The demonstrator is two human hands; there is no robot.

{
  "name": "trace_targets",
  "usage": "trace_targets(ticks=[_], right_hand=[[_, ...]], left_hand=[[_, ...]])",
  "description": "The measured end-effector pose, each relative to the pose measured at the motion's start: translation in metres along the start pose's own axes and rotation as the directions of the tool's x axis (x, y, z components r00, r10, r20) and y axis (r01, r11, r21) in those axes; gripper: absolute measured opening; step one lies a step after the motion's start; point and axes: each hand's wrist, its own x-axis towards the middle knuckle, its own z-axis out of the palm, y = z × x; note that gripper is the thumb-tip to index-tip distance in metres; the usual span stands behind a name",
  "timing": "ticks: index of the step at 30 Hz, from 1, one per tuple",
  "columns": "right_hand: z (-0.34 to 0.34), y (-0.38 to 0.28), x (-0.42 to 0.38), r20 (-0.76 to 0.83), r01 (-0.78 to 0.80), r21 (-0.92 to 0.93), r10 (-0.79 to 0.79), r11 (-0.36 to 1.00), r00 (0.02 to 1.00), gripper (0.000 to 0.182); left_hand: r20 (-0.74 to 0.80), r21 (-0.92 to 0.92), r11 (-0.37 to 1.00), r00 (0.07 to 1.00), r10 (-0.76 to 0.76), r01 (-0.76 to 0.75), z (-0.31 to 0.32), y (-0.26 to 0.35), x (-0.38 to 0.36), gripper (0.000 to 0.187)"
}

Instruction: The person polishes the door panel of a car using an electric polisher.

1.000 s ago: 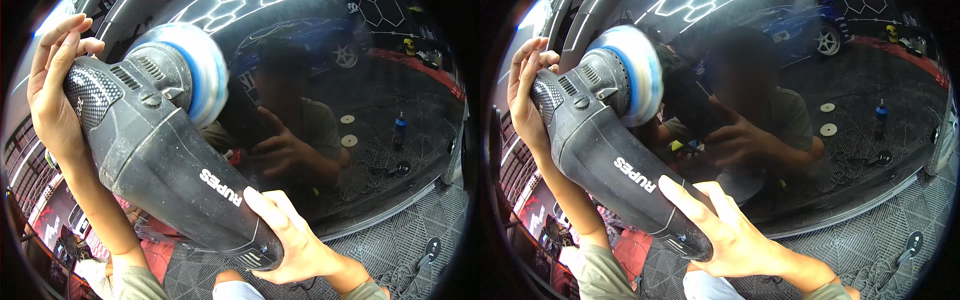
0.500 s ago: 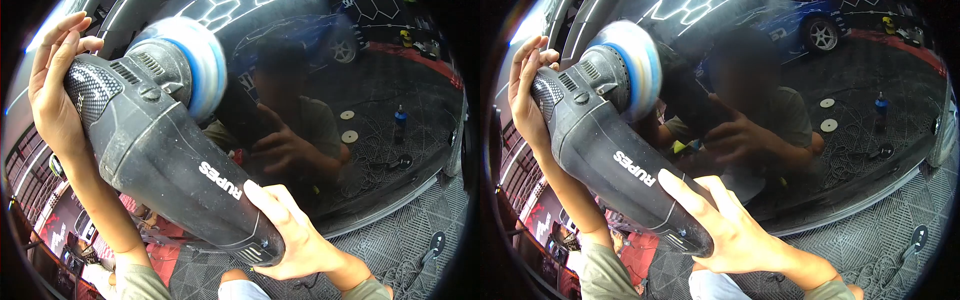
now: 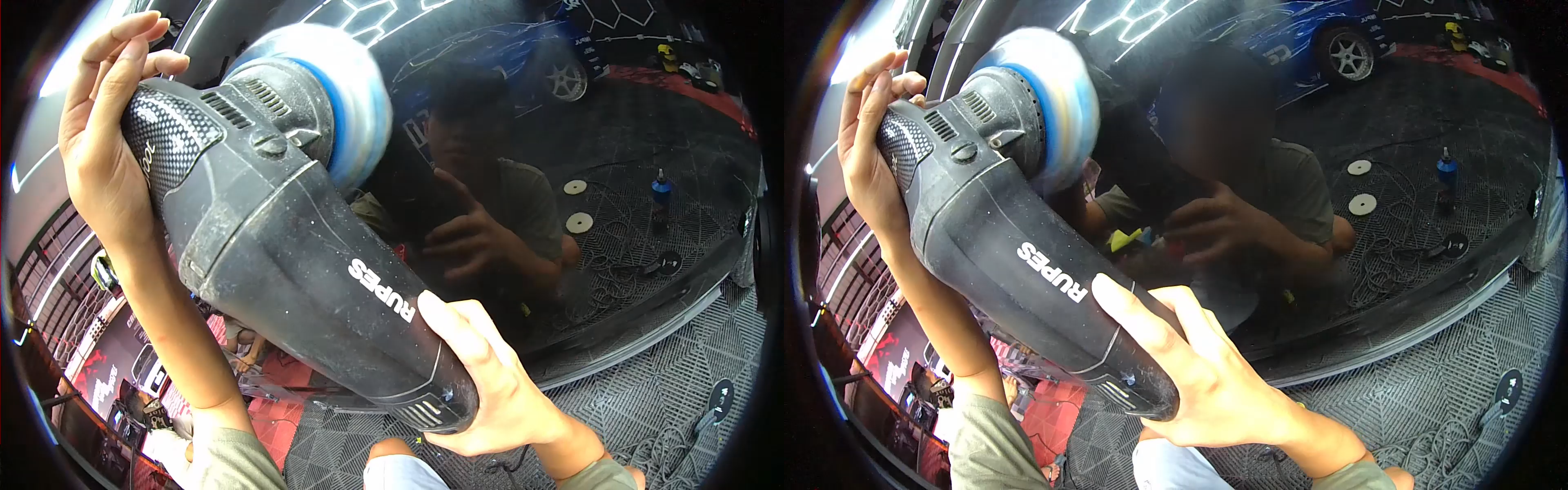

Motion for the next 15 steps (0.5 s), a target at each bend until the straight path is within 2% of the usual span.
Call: trace_targets(ticks=[7, 9, 13, 15], right_hand=[[-0.006, 0.0, -0.005, -0.067, -0.003, -0.045, 0.0, 0.999, 0.998, 0.107], [-0.011, -0.004, -0.005, -0.067, 0.0, -0.009, 0.0, 1.0, 0.998, 0.107], [-0.013, -0.005, -0.007, -0.088, 0.011, 0.001, -0.011, 1.0, 0.996, 0.106], [-0.015, -0.004, -0.009, -0.112, 0.039, 0.069, -0.031, 0.997, 0.993, 0.104]], left_hand=[[0.027, -0.043, 0.997, 0.998, 0.058, -0.057, 0.014, 0.002, 0.011, 0.029], [-0.038, 0.011, 1.0, 0.999, 0.008, -0.007, 0.014, -0.001, 0.019, 0.029], [-0.046, 0.018, 0.999, 0.998, 0.046, -0.045, 0.022, 0.002, 0.026, 0.028], [-0.067, 0.01, 0.997, 0.995, 0.072, -0.071, 0.05, 0.015, 0.025, 0.022]])
